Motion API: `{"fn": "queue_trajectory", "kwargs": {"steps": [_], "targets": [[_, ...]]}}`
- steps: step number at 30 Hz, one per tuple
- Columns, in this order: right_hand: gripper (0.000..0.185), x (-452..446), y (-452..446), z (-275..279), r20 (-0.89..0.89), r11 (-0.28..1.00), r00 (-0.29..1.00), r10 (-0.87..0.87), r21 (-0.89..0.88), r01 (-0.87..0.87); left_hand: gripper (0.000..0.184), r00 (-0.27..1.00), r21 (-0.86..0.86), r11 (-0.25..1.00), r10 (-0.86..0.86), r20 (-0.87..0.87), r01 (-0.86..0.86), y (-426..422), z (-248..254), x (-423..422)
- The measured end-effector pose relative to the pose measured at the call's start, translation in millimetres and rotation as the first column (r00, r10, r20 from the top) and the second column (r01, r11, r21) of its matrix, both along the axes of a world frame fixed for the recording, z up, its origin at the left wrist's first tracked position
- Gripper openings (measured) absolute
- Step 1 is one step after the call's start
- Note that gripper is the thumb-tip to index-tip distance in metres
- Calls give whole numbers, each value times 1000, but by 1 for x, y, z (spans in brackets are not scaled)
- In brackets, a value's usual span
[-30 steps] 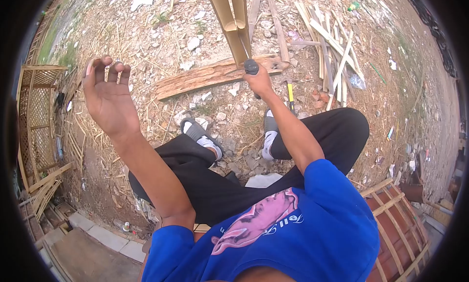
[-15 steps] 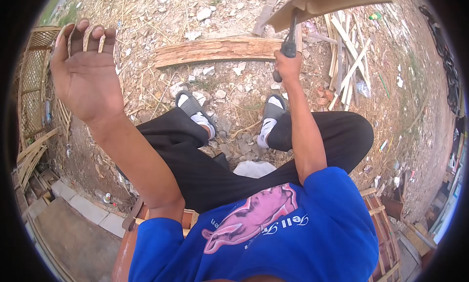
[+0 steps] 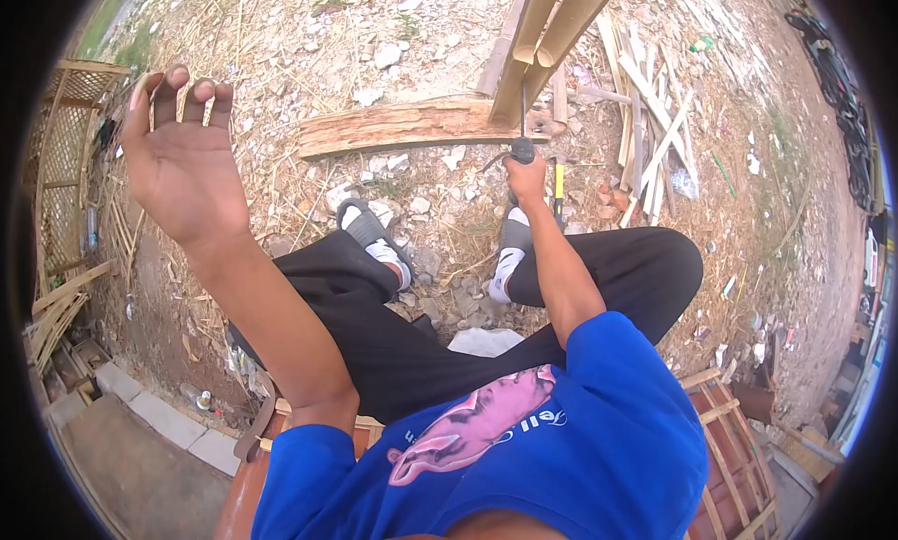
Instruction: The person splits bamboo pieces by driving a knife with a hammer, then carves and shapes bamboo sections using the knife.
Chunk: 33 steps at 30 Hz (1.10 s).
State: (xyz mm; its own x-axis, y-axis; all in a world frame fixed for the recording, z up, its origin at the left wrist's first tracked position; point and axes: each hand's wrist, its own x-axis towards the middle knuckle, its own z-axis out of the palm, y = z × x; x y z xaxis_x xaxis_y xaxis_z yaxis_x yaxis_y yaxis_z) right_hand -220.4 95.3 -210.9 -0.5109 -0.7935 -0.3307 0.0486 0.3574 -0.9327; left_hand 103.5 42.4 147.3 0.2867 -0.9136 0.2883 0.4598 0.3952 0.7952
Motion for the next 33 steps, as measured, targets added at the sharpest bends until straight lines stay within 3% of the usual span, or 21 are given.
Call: {"fn": "queue_trajectory", "kwargs": {"steps": [3, 4, 6, 9, 12, 14, 15, 16, 17, 18, 19, 21, 22, 24, 25, 30, 33], "targets": [[25, -12, -31, 13, -148, 980, 989, -10, -198, -19, 29, 999, -6, 999, 40, -6, -40, 0, 1, -3], [26, -12, -41, 58, -29, 977, 999, 16, -214, -22, 29, 1000, -20, 1000, 10, 5, -10, 2, 0, -4], [18, -19, -67, 125, 38, 938, 999, 24, -346, -9, 28, 998, -50, 997, -50, 23, 52, 3, -2, -6], [11, -33, -88, 208, 25, 885, 997, 68, -463, -48, 28, 998, -35, 998, -58, 16, 58, 1, -6, -10], [13, -32, -86, 235, 131, 844, 990, 44, -535, 33, 28, 998, -16, 999, -52, 29, 52, -2, -5, -8], [14, -27, -74, 202, 153, 855, 988, 17, -515, 65, 28, 999, -11, 1000, -29, 34, 29, -4, -5, -6], [14, -17, -62, 166, 178, 901, 983, -37, -419, 110, 28, 999, -15, 1000, -18, 34, 18, -3, -4, -7], [13, -3, -45, 112, 165, 950, 977, -133, -259, 173, 28, 999, -17, 1000, -13, 33, 13, -2, -3, -8], [13, -5, -20, 34, 115, 995, 989, -94, -9, 96, 29, 1000, -2, 1000, -3, 31, 3, -2, -3, -6], [11, -15, 11, -37, 30, 934, 999, 16, 357, -26, 30, 1000, 2, 1000, 10, 22, -10, -4, -4, -4], [14, -21, 39, -87, -168, 873, 973, 160, 485, -60, 31, 999, -8, 999, 34, 18, -33, -6, -3, -1], [15, -29, 56, -128, -216, 911, 965, 151, 410, -51, 31, 1000, -30, 999, -10, -26, 10, -3, -5, 4], [14, -22, 53, -84, -26, 901, 990, 139, 419, -116, 31, 998, -25, 999, -40, -44, 39, -2, -7, 5], [30, -25, 54, -76, -174, 823, 952, 253, 557, -116, 31, 1000, 58, 998, 6, -10, -6, -1, -8, 0], [30, -27, 57, -92, -200, 841, 949, 242, 530, -103, 31, 1000, 64, 998, 3, -2, -2, -3, -8, -4], [37, -13, 58, -75, -286, 861, 929, 236, 504, -64, 29, 996, 5, 998, -61, 70, 61, -4, -7, -15], [37, -5, 59, -59, -347, 878, 901, 262, 473, -73, 27, 999, 12, 999, -30, 28, 30, 1, -2, -16]]}}
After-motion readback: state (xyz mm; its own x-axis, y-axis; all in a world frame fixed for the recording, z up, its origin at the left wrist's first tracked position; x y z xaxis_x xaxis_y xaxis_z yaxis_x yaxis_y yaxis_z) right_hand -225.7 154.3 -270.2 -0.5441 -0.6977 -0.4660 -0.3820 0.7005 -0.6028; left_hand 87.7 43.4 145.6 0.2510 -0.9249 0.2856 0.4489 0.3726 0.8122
